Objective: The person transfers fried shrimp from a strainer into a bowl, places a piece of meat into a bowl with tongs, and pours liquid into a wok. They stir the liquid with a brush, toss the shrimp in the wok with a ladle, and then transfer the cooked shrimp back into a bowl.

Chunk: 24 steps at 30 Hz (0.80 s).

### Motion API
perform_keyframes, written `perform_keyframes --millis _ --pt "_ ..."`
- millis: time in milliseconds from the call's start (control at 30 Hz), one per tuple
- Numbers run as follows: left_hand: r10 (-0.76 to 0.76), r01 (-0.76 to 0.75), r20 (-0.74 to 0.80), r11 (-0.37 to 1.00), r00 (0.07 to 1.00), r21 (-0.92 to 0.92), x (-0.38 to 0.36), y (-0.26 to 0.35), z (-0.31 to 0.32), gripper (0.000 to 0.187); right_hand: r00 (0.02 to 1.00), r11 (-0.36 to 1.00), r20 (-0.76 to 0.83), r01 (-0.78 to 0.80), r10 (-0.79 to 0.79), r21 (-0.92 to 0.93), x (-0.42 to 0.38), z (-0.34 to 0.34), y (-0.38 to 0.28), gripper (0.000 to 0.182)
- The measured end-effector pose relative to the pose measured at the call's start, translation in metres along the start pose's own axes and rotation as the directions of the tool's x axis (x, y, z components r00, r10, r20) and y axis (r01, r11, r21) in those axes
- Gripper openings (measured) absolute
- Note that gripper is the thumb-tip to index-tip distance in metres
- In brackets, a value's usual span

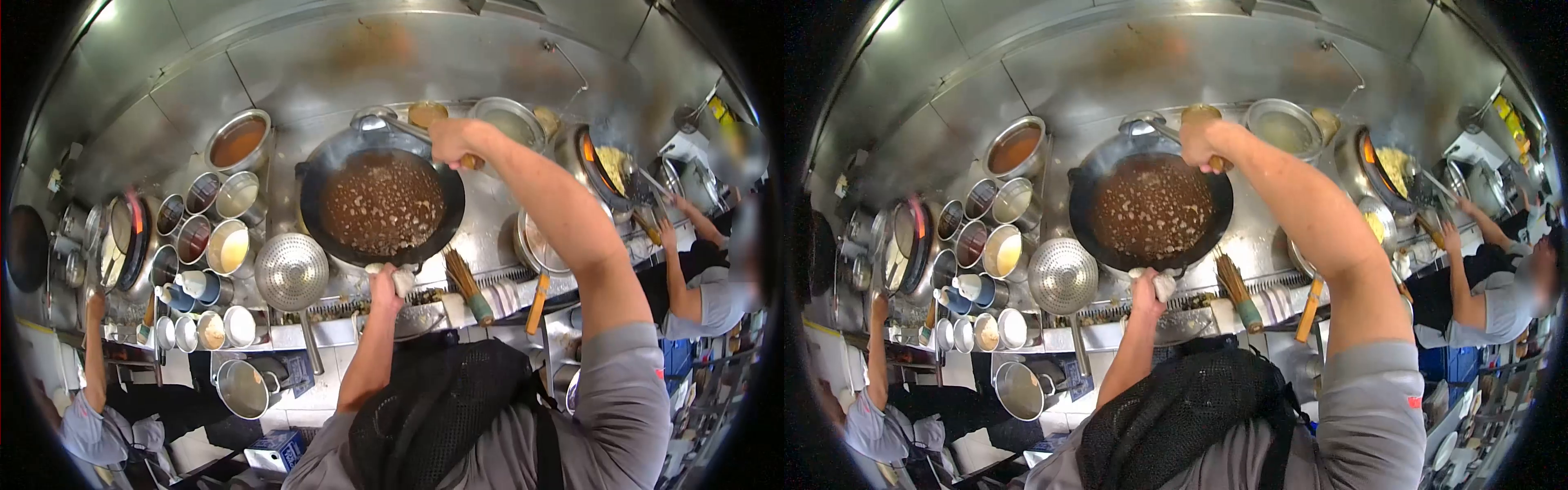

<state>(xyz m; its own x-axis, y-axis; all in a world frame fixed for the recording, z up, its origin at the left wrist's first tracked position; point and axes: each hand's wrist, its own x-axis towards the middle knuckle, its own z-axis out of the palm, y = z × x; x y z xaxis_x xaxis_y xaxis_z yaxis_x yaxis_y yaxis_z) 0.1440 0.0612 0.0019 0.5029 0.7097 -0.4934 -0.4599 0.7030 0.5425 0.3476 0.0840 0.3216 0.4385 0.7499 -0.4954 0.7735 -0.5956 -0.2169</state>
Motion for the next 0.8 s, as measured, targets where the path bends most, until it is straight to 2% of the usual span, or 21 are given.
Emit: perform_keyframes --millis 67,200,300,433,500,800 --pt "-0.023 0.024 -0.016 0.999 1.0 0.025 -0.02 0.007 0.016 0.008 1.0 0.999 -0.003 0.003 -0.003 -0.043 -0.007 -0.004 0.005 0.011" --pt "-0.08 0.08 -0.017 0.996 0.997 0.039 -0.038 0.006 0.031 0.009 0.999 0.999 0.025 0.026 -0.027 0.032 -0.013 -0.008 0.023 0.009" --pt "-0.086 0.084 0.043 0.996 0.995 0.039 -0.037 -0.004 0.029 0.008 0.999 0.999 0.029 0.033 -0.032 -0.033 -0.024 -0.009 0.033 0.007" --pt "-0.075 0.073 0.026 0.995 0.997 0.072 -0.041 -0.017 0.038 0.007 0.999 1.0 0.045 -0.008 0.01 -0.029 -0.044 -0.009 0.051 0.008" --pt "-0.094 0.091 0.024 0.991 0.995 0.095 -0.051 -0.02 0.05 0.006 1.0 1.0 0.009 0.002 -0.002 -0.018 -0.052 -0.009 0.063 0.016" --pt "-0.125 0.104 0.098 0.975 0.987 0.199 -0.056 -0.051 0.075 0.005 0.994 0.995 -0.071 -0.073 0.078 0.069 -0.094 -0.009 0.114 0.015"
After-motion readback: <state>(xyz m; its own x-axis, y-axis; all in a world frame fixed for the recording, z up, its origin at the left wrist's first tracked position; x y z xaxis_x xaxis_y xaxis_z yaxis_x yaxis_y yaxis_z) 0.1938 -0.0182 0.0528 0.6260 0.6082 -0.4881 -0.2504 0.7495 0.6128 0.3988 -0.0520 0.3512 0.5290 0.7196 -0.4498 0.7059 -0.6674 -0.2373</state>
